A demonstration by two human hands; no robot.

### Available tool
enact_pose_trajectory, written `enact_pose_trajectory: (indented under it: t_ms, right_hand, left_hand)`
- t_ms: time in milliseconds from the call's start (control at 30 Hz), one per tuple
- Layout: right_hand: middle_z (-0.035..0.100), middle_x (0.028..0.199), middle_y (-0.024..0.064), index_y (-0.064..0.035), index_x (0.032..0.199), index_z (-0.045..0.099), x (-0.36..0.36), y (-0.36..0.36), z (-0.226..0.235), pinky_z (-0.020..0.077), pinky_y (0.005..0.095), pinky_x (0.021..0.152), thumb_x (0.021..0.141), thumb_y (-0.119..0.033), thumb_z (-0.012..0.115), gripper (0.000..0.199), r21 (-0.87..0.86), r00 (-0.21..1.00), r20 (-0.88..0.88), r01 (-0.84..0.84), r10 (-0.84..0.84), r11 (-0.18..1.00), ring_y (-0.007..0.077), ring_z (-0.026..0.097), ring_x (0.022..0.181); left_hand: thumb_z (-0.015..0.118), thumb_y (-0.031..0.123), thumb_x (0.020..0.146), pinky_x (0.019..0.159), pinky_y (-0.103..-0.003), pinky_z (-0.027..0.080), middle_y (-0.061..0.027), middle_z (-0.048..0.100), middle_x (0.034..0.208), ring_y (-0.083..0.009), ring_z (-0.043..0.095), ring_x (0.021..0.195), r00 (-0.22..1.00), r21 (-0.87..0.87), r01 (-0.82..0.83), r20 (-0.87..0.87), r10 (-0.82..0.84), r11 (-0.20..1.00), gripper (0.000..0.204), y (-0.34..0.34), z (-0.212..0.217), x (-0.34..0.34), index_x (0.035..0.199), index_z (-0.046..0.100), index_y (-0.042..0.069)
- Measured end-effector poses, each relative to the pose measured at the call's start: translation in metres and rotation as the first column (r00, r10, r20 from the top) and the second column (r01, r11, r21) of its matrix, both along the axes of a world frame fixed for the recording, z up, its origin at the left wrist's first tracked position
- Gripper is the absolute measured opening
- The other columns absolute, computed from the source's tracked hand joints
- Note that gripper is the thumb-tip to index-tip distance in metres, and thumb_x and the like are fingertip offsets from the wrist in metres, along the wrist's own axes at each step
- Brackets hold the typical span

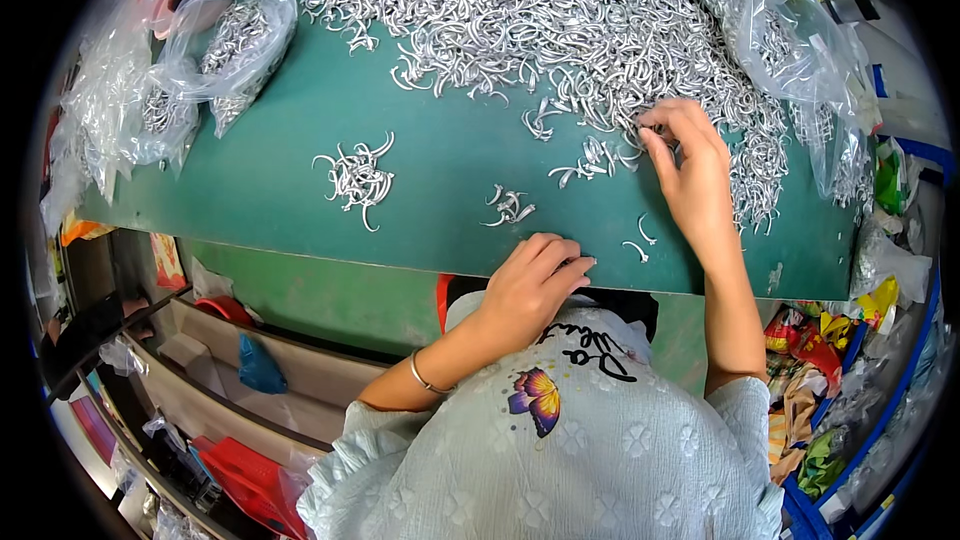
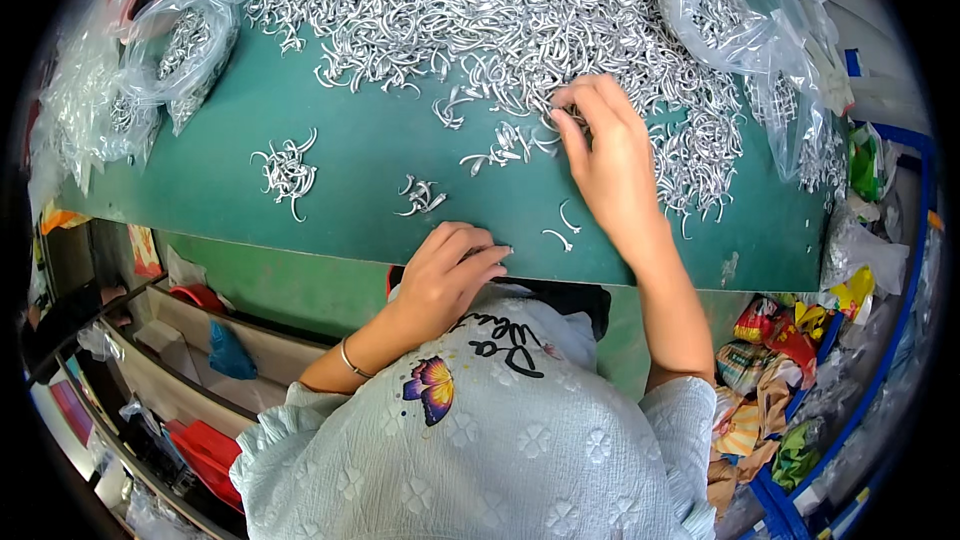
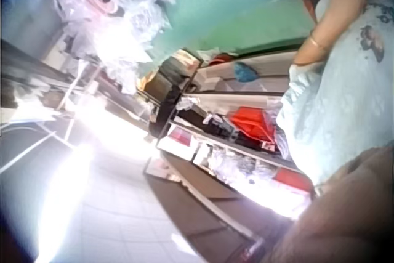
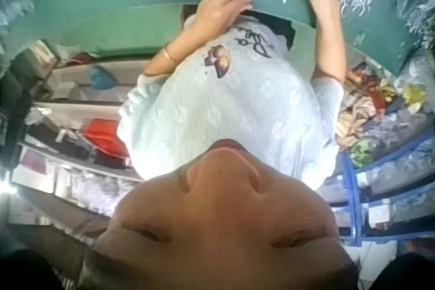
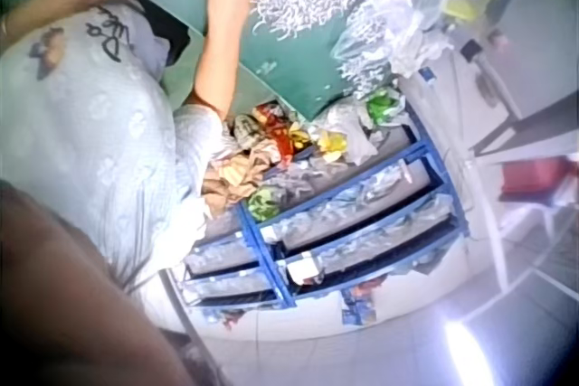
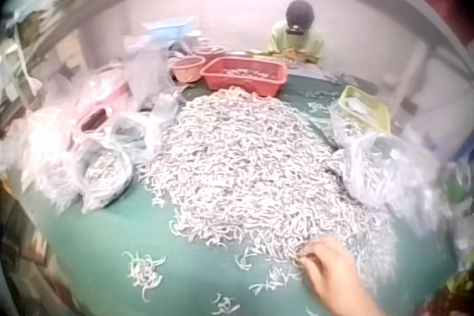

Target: The person sorts small metal hooks by hand on a green workbench. They pick up individual hooks to move them between piles and place some into a plastic bag.

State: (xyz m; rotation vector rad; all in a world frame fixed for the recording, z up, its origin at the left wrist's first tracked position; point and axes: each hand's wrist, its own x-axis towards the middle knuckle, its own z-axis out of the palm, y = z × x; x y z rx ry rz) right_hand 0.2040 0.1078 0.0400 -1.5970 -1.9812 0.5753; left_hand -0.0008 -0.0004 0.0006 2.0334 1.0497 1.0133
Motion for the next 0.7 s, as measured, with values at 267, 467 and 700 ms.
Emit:
enact_pose_trajectory:
  t_ms: [267, 467, 700]
  right_hand:
    - [0.057, 0.098, 0.0111, -0.0015, 0.104, 0.061, -0.018, -0.023, -0.003, 0.0441, 0.0409, 0.082, 0.079, -0.006, 0.072, 0.028, 0.051, 0.938, 0.227, -0.279, 0.261, 0.959, 0.0299, 0.055, 0.094]
    - [0.059, 0.093, 0.0131, -0.0005, 0.098, 0.062, 0.003, -0.026, 0.000, 0.0469, 0.0407, 0.079, 0.080, 0.001, 0.068, 0.018, 0.031, 0.997, 0.052, -0.067, 0.065, 0.997, 0.0322, 0.057, 0.089]
    - [0.056, 0.103, 0.0087, -0.0035, 0.096, 0.063, -0.035, -0.026, -0.007, 0.0410, 0.0398, 0.081, 0.079, -0.009, 0.072, 0.020, 0.169, 0.960, 0.181, -0.247, 0.216, 0.954, 0.0283, 0.052, 0.097]
  left_hand:
    - [0.076, 0.002, 0.072, 0.076, -0.038, 0.050, -0.0098, 0.061, 0.096, -0.0287, 0.059, 0.089, 1.000, -0.002, -0.002, -0.004, 0.002, 1.000, 0.028, 0.004, 0.002, 0.002, 0.099, 0.069, 0.000]
    - [0.076, 0.001, 0.072, 0.076, -0.038, 0.050, -0.0098, 0.061, 0.095, -0.0287, 0.059, 0.089, 1.000, -0.002, -0.005, -0.005, 0.005, 1.000, 0.028, 0.002, 0.002, 0.003, 0.099, 0.069, 0.000]
    - [0.076, 0.002, 0.071, 0.076, -0.038, 0.050, -0.0096, 0.061, 0.095, -0.0284, 0.059, 0.089, 1.000, 0.006, -0.007, -0.020, 0.007, 1.000, 0.028, 0.004, 0.003, 0.003, 0.098, 0.069, 0.000]
